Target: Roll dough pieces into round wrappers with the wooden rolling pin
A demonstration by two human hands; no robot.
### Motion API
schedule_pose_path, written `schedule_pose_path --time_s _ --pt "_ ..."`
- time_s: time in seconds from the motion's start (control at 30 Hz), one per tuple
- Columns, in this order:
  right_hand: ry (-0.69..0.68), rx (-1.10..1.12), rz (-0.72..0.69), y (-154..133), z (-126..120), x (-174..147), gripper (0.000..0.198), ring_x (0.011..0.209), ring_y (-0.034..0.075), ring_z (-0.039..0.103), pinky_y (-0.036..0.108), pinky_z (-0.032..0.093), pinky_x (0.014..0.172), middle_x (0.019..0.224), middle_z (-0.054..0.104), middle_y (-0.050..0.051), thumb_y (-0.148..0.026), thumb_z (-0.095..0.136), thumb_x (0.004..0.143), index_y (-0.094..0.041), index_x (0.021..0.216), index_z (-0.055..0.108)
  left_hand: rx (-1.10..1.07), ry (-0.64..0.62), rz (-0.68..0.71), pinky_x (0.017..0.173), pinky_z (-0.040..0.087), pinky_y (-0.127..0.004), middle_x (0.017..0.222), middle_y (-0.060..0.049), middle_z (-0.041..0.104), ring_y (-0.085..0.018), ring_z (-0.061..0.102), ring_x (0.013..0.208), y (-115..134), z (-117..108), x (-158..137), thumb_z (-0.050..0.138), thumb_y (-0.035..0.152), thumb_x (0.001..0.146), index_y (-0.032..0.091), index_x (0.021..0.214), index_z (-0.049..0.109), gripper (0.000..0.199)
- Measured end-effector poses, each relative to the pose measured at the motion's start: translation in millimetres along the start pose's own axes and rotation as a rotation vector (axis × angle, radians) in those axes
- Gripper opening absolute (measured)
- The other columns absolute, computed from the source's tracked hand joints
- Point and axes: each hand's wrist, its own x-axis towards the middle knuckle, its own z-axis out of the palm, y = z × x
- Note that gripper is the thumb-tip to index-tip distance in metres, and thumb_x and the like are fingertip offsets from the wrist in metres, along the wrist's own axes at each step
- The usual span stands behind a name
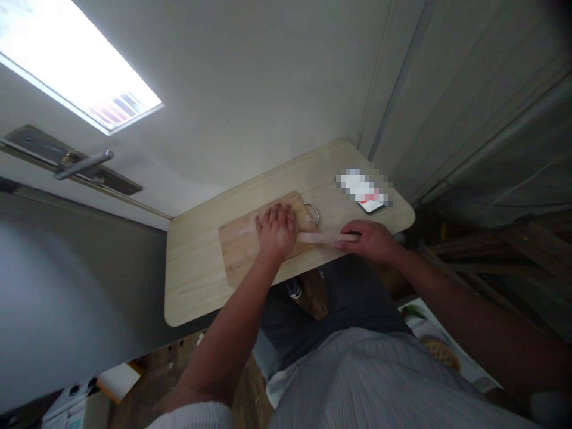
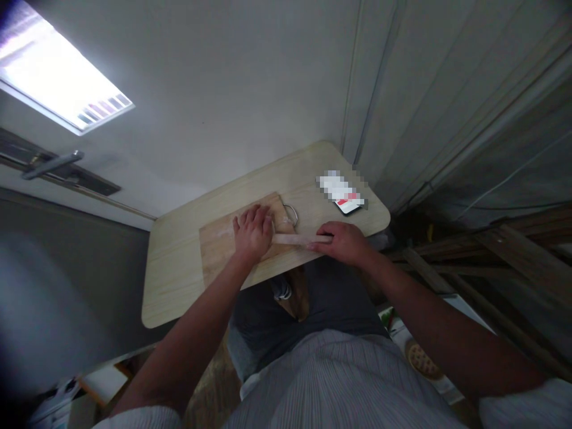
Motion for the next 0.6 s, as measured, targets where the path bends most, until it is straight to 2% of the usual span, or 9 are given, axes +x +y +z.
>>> schedule_pose_path --time_s 0.13,0.3,0.4,0.5,0.6 --pt "0.003 -0.055 -0.079 2 4 -3 0.039 0.077 0.021 0.062 0.03 0.04 0.067 0.082 0.071 0.004 -0.061 0.071 0.074 -0.023 0.081 0.074 -0.049 0.038 -0.006 0.119 0.022 -0.05 0.151 -0.004 0.05 -0.024 0.04 0.141 -3 3 -11 0.03 0.043 0.102 0.03 0.14 0.051 0.045" --pt "-0.007 -0.062 -0.054 3 6 -2 0.042 0.074 0.02 0.06 0.029 0.037 0.064 0.08 0.071 0.004 -0.064 0.069 0.073 -0.023 0.081 0.076 -0.157 0.077 -0.034 0.117 0.028 -0.043 0.152 -0.007 0.05 -0.022 0.041 0.141 -16 6 -21 0.033 0.05 0.101 0.024 0.143 0.047 0.051" --pt "0.005 -0.025 -0.012 5 6 -2 0.046 0.073 0.018 0.059 0.028 0.035 0.063 0.079 0.071 0.002 -0.067 0.066 0.074 -0.023 0.084 0.076 -0.196 0.115 -0.18 0.115 0.03 -0.044 0.148 -0.013 0.053 -0.024 0.044 0.139 -25 4 -34 0.034 0.049 0.101 0.02 0.143 0.046 0.052" --pt "0.038 -0.038 -0.011 6 7 -2 0.051 0.072 0.019 0.058 0.028 0.034 0.061 0.075 0.068 0.002 -0.069 0.061 0.076 -0.021 0.084 0.076 -0.188 0.14 -0.341 0.114 0.029 -0.05 0.144 -0.017 0.056 -0.03 0.046 0.137 -33 0 -51 0.045 0.056 0.096 0.016 0.142 0.046 0.061" --pt "0.068 -0.044 -0.019 5 8 -3 0.053 0.068 0.018 0.057 0.028 0.032 0.059 0.072 0.066 0.002 -0.07 0.058 0.077 -0.02 0.082 0.076 -0.154 0.145 -0.399 0.114 0.028 -0.053 0.146 -0.016 0.054 -0.034 0.044 0.137 -38 -4 -61 0.053 0.062 0.089 0.019 0.133 0.056 0.062"
